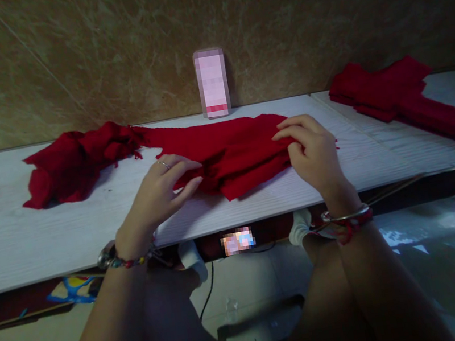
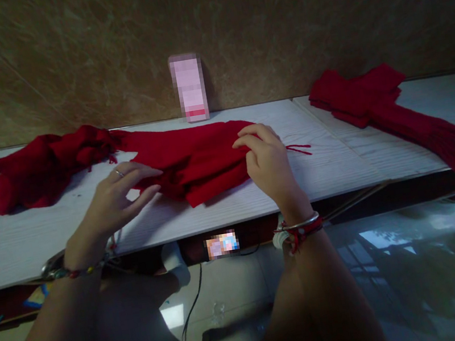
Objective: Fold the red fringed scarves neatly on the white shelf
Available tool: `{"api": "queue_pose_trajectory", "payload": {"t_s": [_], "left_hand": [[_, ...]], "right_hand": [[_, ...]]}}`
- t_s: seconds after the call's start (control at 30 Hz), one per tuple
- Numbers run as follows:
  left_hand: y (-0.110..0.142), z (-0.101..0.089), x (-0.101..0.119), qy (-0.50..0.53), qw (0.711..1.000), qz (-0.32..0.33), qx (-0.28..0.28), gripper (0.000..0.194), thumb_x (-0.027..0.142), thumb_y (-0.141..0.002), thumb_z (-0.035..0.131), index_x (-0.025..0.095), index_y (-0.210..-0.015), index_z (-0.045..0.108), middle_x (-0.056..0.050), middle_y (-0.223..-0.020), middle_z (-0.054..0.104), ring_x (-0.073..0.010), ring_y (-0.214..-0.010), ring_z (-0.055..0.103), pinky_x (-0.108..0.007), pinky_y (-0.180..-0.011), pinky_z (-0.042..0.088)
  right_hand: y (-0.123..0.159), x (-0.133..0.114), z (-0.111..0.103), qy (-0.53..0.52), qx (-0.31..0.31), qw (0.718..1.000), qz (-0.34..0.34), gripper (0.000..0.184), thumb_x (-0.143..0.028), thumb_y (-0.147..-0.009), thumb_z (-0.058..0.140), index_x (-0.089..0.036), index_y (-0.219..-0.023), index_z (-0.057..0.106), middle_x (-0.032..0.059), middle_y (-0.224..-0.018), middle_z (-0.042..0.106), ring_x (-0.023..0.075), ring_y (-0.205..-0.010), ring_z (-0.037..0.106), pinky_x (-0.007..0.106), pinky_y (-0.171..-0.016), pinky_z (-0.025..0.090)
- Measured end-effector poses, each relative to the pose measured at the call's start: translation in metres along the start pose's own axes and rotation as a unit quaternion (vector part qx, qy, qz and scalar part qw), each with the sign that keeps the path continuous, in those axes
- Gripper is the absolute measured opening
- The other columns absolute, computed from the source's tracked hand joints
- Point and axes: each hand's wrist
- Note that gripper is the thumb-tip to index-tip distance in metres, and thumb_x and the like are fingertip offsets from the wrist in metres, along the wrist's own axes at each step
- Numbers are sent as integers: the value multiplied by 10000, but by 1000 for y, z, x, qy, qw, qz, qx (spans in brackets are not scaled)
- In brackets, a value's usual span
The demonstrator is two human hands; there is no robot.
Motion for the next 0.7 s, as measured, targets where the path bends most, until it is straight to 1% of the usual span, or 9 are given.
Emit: {"api": "queue_pose_trajectory", "payload": {"t_s": [0.03,0.1,0.17,0.23,0.33,0.43,0.53,0.6,0.7], "left_hand": [[0,2,-1,-7,1000,6,-22,248,367,-829,482,206,-939,636,-63,-935,637,-215,-907,580,-351,-819,464],[-1,6,-5,-21,999,8,-38,254,374,-823,509,200,-953,641,-73,-942,637,-217,-909,578,-345,-806,467],[-2,8,-8,-34,999,3,-37,237,347,-824,515,202,-958,644,-75,-948,638,-216,-909,576,-343,-804,467],[-2,9,-10,-43,998,-3,-35,224,328,-826,512,206,-955,648,-73,-945,641,-214,-901,576,-342,-802,467],[-2,10,-11,-41,998,-5,-39,220,319,-834,495,208,-937,655,-71,-928,647,-209,-882,578,-336,-788,470],[-2,11,-12,-32,999,-1,-36,208,315,-836,485,219,-878,664,-62,-886,653,-205,-853,578,-333,-775,473],[-2,10,-12,-29,999,-11,-10,197,295,-833,477,239,-800,663,-49,-834,647,-207,-836,575,-347,-779,471],[-3,8,-10,-35,999,-30,28,193,271,-831,467,247,-771,648,-43,-818,636,-210,-839,570,-364,-794,465],[-2,2,-5,-47,992,-53,105,181,240,-839,452,245,-739,603,-40,-810,616,-208,-840,558,-376,-789,464]], "right_hand": [[0,-3,-2,-13,-14,1000,-17,379,-5,-719,392,-247,-828,662,48,-999,615,229,-990,558,430,-886,438],[2,-9,-2,-33,-49,997,-48,324,-47,-761,424,-242,-850,668,54,-1016,623,230,-994,560,426,-886,437],[4,-12,2,-37,-83,993,-69,235,-123,-799,483,-235,-884,671,64,-1030,628,236,-1006,555,436,-900,427],[6,-13,7,-25,-112,990,-82,172,-200,-807,548,-231,-925,668,71,-1061,625,246,-1041,540,463,-940,395],[8,-11,12,1,-133,987,-95,133,-232,-798,592,-231,-907,670,69,-1093,617,251,-1078,521,493,-1000,335],[7,-10,14,13,-124,988,-93,118,-184,-812,565,-242,-805,668,52,-1042,625,237,-1048,536,482,-1007,332],[4,-10,14,1,-96,992,-81,156,-153,-821,536,-245,-775,653,47,-984,628,228,-996,556,452,-959,383],[2,-12,13,-14,-66,995,-68,150,-151,-822,525,-235,-777,641,55,-963,625,229,-968,562,431,-912,418],[0,-14,11,-25,-4,999,-33,145,-148,-821,504,-224,-772,616,64,-919,617,231,-936,560,419,-871,435]]}}
Point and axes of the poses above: each hand's wrist, its own y-axis away from the middle knuckle, its own z-axis out of the palm, x = y × z
